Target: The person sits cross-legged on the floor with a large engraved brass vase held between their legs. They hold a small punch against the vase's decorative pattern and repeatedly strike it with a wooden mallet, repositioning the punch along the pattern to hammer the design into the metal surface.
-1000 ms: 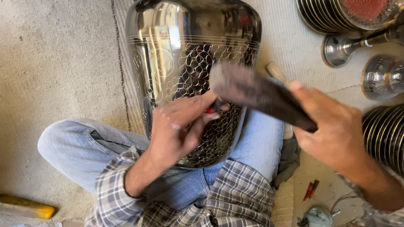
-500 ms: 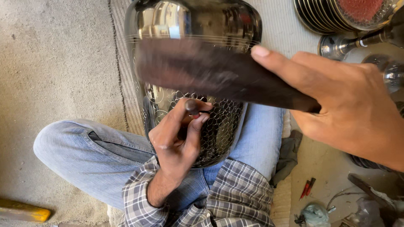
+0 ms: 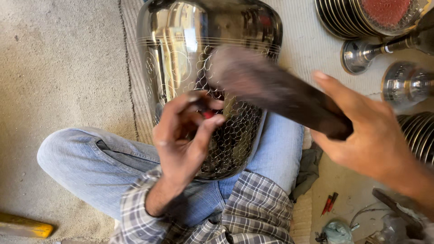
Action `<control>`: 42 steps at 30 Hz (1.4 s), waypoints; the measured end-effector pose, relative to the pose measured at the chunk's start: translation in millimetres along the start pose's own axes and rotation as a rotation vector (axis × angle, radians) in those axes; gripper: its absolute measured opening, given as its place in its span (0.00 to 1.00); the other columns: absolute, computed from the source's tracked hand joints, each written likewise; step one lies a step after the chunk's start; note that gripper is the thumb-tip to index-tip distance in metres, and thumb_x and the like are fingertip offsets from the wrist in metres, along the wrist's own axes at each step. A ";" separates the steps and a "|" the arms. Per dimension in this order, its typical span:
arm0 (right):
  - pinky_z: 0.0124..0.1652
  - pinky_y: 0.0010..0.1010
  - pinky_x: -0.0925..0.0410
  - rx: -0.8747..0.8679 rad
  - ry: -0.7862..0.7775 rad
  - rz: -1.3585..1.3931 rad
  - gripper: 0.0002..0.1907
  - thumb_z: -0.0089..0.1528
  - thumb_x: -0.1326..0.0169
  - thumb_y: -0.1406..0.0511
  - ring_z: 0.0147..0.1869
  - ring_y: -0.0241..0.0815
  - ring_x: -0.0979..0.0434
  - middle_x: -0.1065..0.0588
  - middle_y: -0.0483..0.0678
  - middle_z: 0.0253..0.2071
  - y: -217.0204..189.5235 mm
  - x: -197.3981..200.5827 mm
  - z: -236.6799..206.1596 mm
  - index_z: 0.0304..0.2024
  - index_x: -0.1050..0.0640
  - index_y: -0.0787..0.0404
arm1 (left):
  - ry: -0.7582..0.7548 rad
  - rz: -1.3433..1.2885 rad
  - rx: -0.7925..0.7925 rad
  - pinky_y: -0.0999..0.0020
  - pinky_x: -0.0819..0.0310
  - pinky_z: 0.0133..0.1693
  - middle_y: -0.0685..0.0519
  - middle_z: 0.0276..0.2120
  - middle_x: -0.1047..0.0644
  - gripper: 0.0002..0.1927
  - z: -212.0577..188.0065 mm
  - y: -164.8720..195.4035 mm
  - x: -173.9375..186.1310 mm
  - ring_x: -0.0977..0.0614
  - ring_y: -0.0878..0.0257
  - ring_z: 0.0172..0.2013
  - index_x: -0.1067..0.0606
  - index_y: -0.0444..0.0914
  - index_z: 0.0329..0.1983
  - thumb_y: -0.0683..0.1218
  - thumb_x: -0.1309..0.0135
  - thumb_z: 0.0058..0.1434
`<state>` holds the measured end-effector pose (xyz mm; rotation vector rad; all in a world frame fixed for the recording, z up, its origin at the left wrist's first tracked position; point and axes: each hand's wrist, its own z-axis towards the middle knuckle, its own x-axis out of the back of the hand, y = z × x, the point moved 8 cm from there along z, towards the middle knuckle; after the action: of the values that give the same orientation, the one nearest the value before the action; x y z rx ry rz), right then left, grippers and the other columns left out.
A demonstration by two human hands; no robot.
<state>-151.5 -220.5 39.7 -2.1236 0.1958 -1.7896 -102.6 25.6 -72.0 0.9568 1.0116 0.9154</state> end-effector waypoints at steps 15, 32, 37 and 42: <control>0.46 0.31 0.22 -0.284 0.851 0.661 0.51 0.70 0.39 0.79 0.41 0.37 0.22 0.26 0.50 0.43 37.1 -67.2 -153.1 0.78 0.62 0.55 | -0.903 0.338 -0.143 0.73 0.25 0.20 0.58 0.51 0.15 0.24 43.5 13.1 -59.6 0.12 0.69 0.31 0.24 0.47 0.62 0.37 0.41 0.63; 0.39 0.44 0.27 -0.129 0.751 0.045 0.34 0.52 0.39 0.84 0.38 0.55 0.21 0.25 0.59 0.36 15.1 -132.7 -146.6 0.54 0.38 0.58 | -1.559 0.472 -0.018 0.65 0.35 0.19 0.58 0.30 0.14 0.27 28.9 1.8 -103.8 0.19 0.65 0.19 0.25 0.54 0.64 0.42 0.39 0.61; 0.44 0.38 0.26 -0.237 0.756 0.095 0.49 0.55 0.38 0.82 0.41 0.47 0.19 0.23 0.57 0.39 33.7 -142.8 -158.3 0.73 0.46 0.65 | -1.267 0.178 -0.160 0.71 0.26 0.23 0.55 0.38 0.14 0.28 53.3 20.8 -102.0 0.15 0.71 0.27 0.25 0.46 0.63 0.38 0.40 0.57; 0.48 0.30 0.28 -0.312 0.910 0.440 0.34 0.65 0.36 0.79 0.41 0.40 0.24 0.27 0.51 0.41 38.3 -131.7 -173.7 0.63 0.42 0.63 | -1.361 0.134 -0.140 0.63 0.29 0.22 0.54 0.36 0.14 0.25 51.3 19.5 -102.8 0.14 0.70 0.26 0.23 0.44 0.61 0.39 0.39 0.60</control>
<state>-341.2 -243.9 -72.0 -1.1109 1.1201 -2.3753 -84.4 -74.4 -15.0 1.2166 -0.2738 0.2530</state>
